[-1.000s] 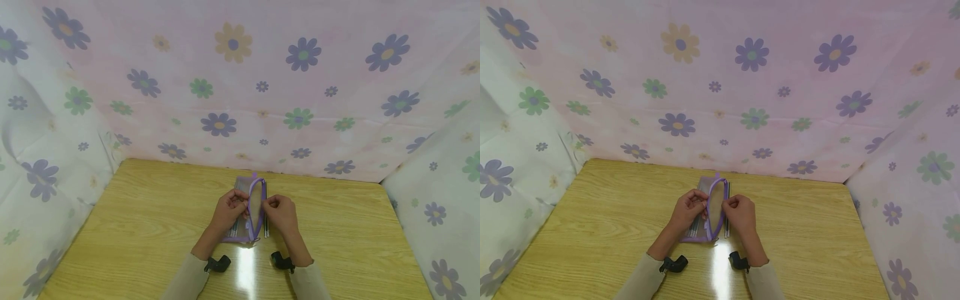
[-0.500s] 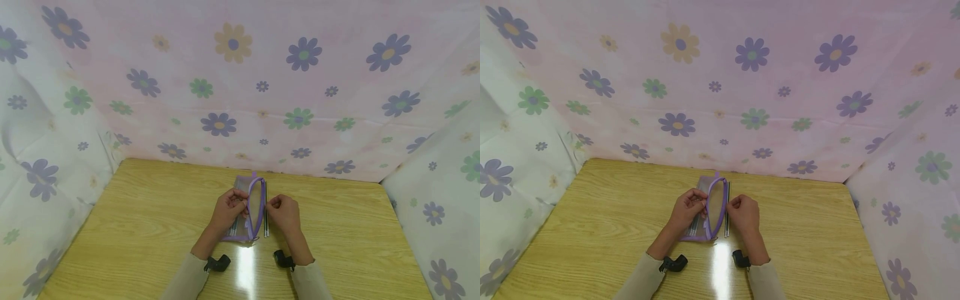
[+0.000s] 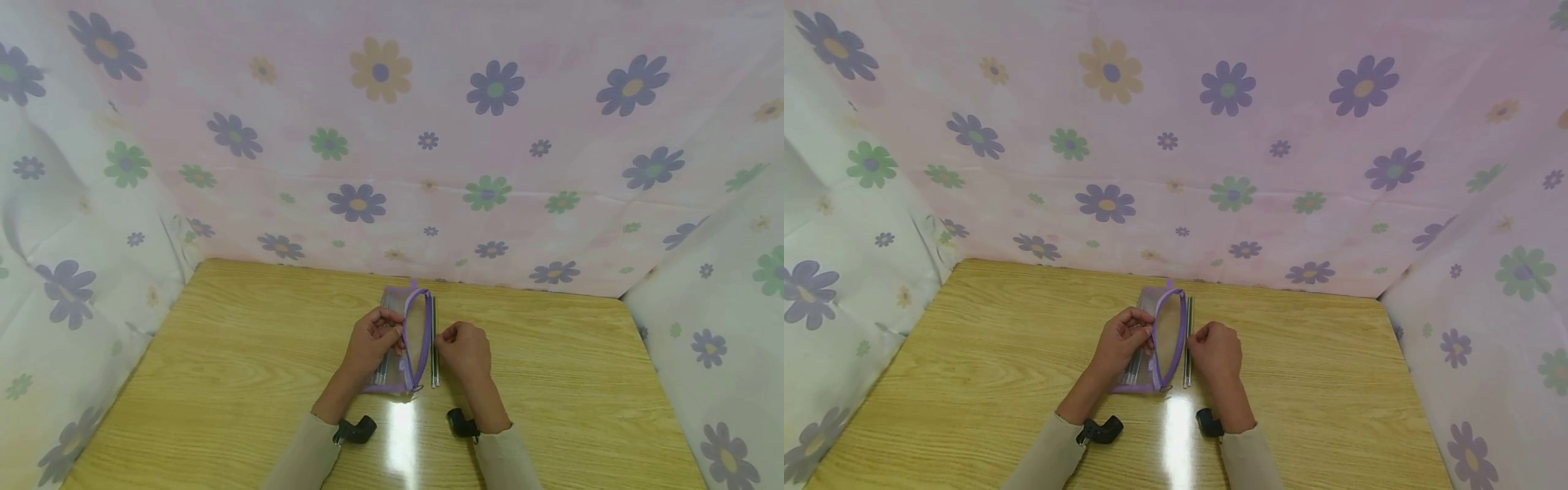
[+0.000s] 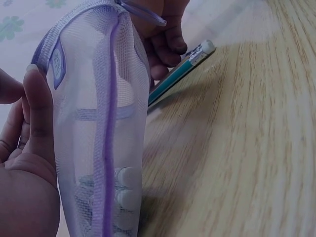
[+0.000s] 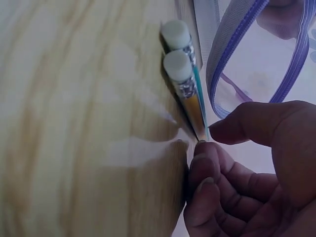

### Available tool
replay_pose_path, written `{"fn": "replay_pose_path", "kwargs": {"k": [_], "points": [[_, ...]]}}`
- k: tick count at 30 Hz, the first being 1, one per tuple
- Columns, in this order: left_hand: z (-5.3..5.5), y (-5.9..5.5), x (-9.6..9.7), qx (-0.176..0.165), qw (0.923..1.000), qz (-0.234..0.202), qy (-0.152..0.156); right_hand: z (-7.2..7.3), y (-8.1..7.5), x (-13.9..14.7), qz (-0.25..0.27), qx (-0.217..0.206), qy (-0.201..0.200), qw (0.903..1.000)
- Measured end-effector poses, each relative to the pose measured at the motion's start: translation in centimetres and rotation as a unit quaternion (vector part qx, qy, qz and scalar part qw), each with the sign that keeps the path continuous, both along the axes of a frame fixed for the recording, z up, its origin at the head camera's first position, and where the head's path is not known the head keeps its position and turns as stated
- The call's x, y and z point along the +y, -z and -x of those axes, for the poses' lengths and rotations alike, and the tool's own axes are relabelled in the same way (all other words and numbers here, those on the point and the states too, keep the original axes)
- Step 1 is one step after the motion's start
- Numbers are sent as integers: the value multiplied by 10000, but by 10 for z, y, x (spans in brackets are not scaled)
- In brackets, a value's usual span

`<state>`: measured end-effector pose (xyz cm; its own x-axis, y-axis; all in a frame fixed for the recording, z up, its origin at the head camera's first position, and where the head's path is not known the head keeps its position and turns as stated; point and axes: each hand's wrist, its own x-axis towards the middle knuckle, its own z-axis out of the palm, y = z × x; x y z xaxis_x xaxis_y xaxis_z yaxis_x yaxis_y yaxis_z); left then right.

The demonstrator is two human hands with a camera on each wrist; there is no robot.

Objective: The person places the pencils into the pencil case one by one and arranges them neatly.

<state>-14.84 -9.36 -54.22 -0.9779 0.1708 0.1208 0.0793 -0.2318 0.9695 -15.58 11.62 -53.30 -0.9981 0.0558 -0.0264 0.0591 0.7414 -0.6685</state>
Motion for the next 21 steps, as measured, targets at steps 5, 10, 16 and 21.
{"fn": "replay_pose_path", "kwargs": {"k": [5, 10, 16, 21], "points": [[0, 2, -1, -1, 10000, 25, 14, -1, 1, -1, -160, 95, -46, 9998], [0, 4, -1, -9, 10000, 51, -2, -3, 1, -2, -251, 39, 64, 9997], [-2, 4, -1, 52, 10000, 65, 4, -5, 1, -4, -483, -198, 244, 9983], [-2, 4, -1, 80, 9999, 77, -2, -7, 0, -5, -706, -302, 345, 9964]]}}
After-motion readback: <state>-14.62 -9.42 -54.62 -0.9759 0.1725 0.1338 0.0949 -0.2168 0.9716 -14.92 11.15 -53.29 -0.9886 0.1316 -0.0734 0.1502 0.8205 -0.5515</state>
